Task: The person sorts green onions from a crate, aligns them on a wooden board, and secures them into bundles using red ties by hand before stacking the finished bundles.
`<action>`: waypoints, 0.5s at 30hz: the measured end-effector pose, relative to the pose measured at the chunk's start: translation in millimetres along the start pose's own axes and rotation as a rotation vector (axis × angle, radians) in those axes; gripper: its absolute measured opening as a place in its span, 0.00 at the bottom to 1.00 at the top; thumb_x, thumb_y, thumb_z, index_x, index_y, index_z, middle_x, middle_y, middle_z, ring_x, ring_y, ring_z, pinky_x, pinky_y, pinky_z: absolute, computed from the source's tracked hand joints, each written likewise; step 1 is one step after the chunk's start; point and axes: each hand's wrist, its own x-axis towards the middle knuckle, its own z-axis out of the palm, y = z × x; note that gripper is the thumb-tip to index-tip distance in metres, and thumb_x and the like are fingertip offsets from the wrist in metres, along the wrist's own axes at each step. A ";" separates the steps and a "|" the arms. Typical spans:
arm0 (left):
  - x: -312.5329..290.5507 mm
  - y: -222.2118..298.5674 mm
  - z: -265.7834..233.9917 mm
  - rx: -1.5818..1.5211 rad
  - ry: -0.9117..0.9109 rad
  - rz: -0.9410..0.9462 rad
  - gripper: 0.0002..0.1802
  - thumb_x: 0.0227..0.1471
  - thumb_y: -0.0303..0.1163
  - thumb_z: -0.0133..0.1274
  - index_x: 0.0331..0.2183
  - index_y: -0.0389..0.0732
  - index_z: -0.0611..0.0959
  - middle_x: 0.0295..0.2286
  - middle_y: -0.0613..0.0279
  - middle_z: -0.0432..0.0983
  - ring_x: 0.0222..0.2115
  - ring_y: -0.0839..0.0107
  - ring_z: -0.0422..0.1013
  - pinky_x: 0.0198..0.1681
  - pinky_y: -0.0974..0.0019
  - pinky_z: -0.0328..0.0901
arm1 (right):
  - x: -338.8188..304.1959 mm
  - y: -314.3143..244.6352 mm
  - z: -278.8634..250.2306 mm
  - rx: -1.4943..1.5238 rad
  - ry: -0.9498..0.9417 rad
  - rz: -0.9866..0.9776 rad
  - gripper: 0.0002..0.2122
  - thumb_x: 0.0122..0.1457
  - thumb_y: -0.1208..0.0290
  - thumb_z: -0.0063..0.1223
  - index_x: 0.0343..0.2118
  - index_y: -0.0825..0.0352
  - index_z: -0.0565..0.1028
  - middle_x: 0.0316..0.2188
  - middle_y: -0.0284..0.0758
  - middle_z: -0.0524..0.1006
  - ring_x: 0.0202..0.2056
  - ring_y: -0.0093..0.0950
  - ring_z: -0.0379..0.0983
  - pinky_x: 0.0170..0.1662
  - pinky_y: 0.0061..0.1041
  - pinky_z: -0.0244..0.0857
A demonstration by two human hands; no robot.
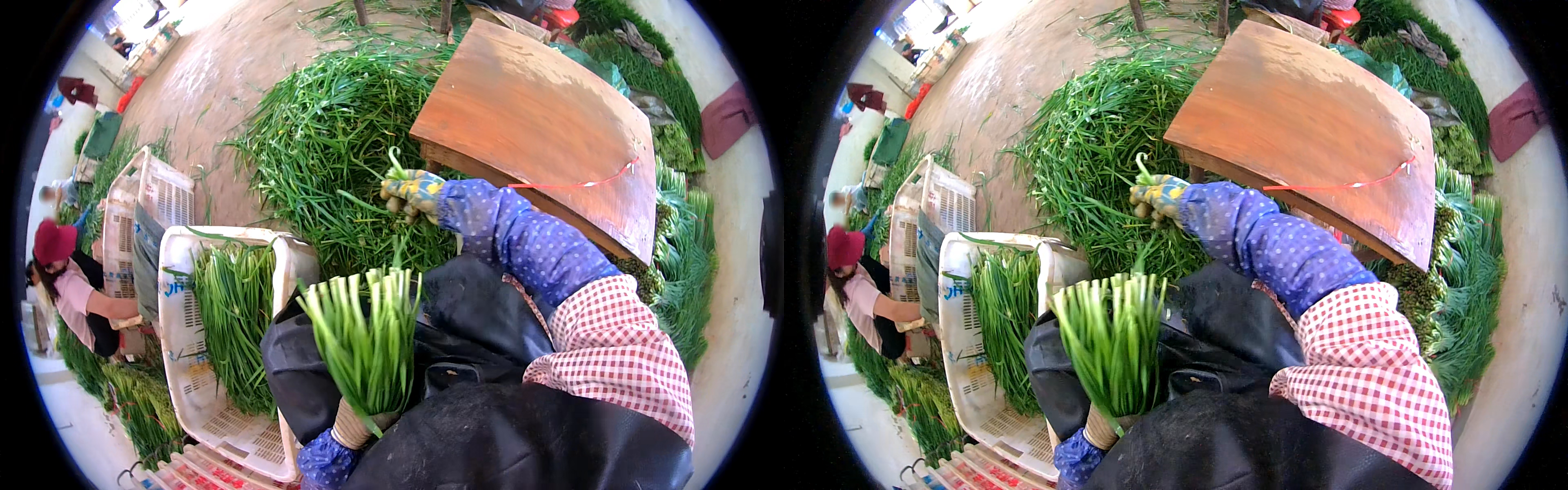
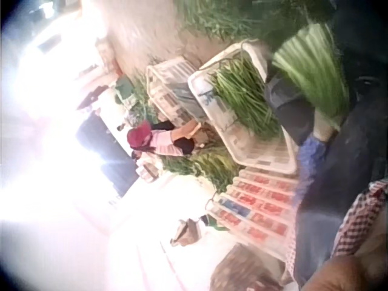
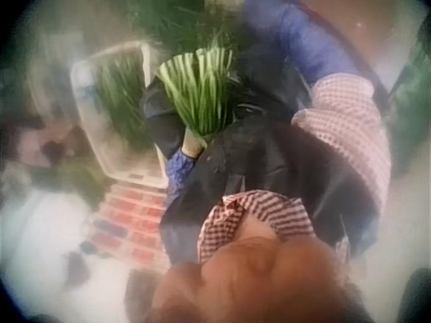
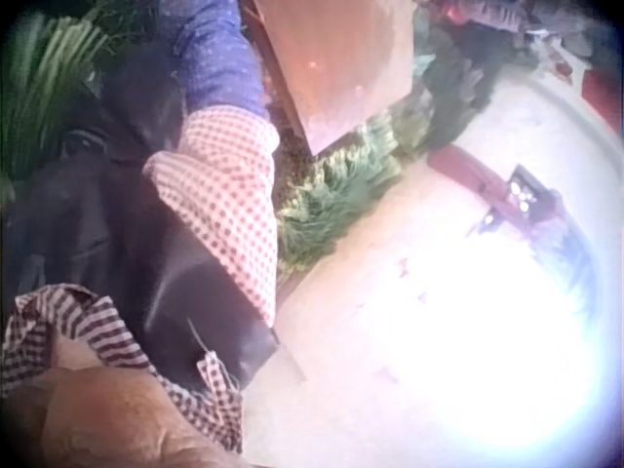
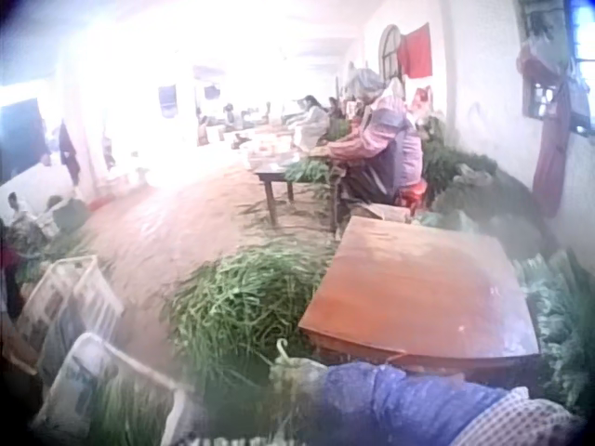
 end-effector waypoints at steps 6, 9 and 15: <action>-0.9 0.4 1.8 -0.311 -0.101 -0.243 0.27 0.36 0.28 0.60 0.43 0.37 0.75 0.38 0.58 0.75 0.39 0.63 0.70 0.40 0.62 0.66 | -44.9 18.5 6.9 0.060 -0.555 0.162 0.29 0.53 0.40 0.46 0.43 0.64 0.72 0.34 0.32 0.74 0.17 0.20 0.65 0.21 0.24 0.64; -16.3 -1.3 9.4 -0.606 -0.122 -0.426 0.29 0.34 0.27 0.61 0.44 0.36 0.74 0.37 0.57 0.75 0.37 0.64 0.70 0.37 0.63 0.67 | -37.8 16.9 45.6 -0.447 -0.429 -0.177 0.15 0.54 0.57 0.56 0.39 0.63 0.75 0.29 0.29 0.77 0.28 0.17 0.70 0.31 0.18 0.65; -51.4 -2.8 19.0 -1.141 -0.020 -0.729 0.34 0.29 0.26 0.64 0.44 0.34 0.73 0.34 0.56 0.75 0.32 0.65 0.72 0.31 0.65 0.69 | 7.6 7.7 51.4 -0.835 -0.117 -0.485 0.10 0.54 0.66 0.55 0.39 0.61 0.75 0.28 0.33 0.77 0.32 0.25 0.73 0.36 0.25 0.68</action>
